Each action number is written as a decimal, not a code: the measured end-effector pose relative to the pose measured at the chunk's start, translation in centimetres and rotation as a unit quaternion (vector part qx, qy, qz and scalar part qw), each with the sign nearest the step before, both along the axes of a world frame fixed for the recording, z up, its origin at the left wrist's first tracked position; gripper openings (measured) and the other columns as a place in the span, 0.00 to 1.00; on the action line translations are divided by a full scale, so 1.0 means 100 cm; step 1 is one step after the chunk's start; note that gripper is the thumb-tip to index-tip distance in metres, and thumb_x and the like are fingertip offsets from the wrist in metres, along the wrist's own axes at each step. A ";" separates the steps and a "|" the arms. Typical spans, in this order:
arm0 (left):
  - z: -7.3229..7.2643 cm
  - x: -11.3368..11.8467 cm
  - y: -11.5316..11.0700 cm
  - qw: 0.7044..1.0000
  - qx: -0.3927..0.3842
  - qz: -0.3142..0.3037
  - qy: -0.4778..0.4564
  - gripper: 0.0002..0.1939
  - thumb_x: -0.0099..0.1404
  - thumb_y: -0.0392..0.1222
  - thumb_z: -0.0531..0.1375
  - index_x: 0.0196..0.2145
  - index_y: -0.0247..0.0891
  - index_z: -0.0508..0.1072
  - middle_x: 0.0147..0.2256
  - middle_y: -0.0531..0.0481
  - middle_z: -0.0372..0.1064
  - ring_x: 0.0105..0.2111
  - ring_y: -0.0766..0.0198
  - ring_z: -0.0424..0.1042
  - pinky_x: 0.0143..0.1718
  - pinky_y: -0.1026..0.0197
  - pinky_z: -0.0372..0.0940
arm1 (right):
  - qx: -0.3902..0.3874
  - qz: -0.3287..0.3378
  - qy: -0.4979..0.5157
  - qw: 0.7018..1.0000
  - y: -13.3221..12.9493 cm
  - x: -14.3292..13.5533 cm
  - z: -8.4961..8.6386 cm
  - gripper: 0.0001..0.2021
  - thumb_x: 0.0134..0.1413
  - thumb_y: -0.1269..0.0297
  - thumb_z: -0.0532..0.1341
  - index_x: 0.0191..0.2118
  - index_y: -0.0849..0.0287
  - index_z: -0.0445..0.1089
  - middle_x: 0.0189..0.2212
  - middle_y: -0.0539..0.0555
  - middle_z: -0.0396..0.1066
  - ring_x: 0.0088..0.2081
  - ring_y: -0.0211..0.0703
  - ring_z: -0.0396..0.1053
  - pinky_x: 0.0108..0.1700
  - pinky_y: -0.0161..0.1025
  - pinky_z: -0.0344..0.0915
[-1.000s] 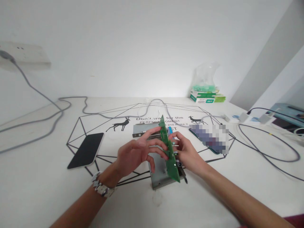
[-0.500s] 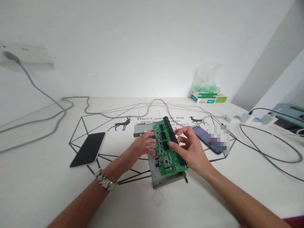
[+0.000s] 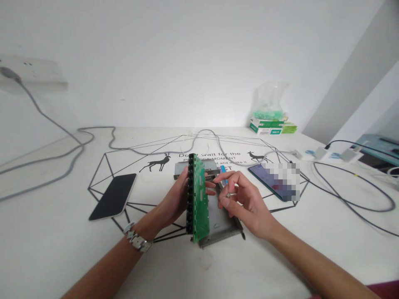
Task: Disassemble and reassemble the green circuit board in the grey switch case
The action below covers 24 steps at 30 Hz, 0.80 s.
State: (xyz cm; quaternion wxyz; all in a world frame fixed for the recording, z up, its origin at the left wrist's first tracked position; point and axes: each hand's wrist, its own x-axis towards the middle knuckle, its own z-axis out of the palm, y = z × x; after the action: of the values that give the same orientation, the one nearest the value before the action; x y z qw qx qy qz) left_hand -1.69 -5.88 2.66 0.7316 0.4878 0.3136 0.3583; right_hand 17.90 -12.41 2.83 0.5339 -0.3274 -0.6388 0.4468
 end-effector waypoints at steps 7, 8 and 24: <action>0.000 -0.001 0.001 1.000 -0.004 -0.012 0.011 0.37 0.66 0.72 0.47 0.49 0.37 0.73 0.45 0.40 0.76 0.47 0.48 0.73 0.41 0.51 0.65 | 0.003 0.003 -0.017 1.000 0.001 0.001 0.000 0.10 0.62 0.60 0.63 0.37 0.54 0.59 0.51 0.56 0.65 0.38 0.40 0.69 0.32 0.36 0.63; -0.001 -0.001 0.001 1.000 0.000 -0.010 0.009 0.36 0.66 0.72 0.48 0.50 0.38 0.73 0.46 0.40 0.76 0.47 0.48 0.73 0.42 0.52 0.65 | 0.000 0.002 -0.018 1.000 0.002 0.000 0.001 0.10 0.62 0.60 0.63 0.37 0.55 0.60 0.51 0.56 0.65 0.38 0.39 0.68 0.31 0.36 0.63; 0.000 -0.008 0.010 0.986 0.090 0.107 0.092 0.22 0.65 0.54 0.63 0.50 0.38 0.67 0.38 0.48 0.71 0.34 0.64 0.70 0.35 0.61 0.65 | -0.133 -0.121 -0.104 0.978 0.023 0.009 -0.009 0.17 0.55 0.49 0.66 0.33 0.56 0.63 0.21 0.46 0.62 0.22 0.35 0.61 0.19 0.30 0.55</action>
State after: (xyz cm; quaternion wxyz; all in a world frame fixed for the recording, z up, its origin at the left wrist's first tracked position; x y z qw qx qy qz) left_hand -2.48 -4.88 2.71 0.6100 0.5465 0.3962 0.4150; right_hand 18.85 -10.14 1.94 0.4668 -0.5150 -0.5811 0.4233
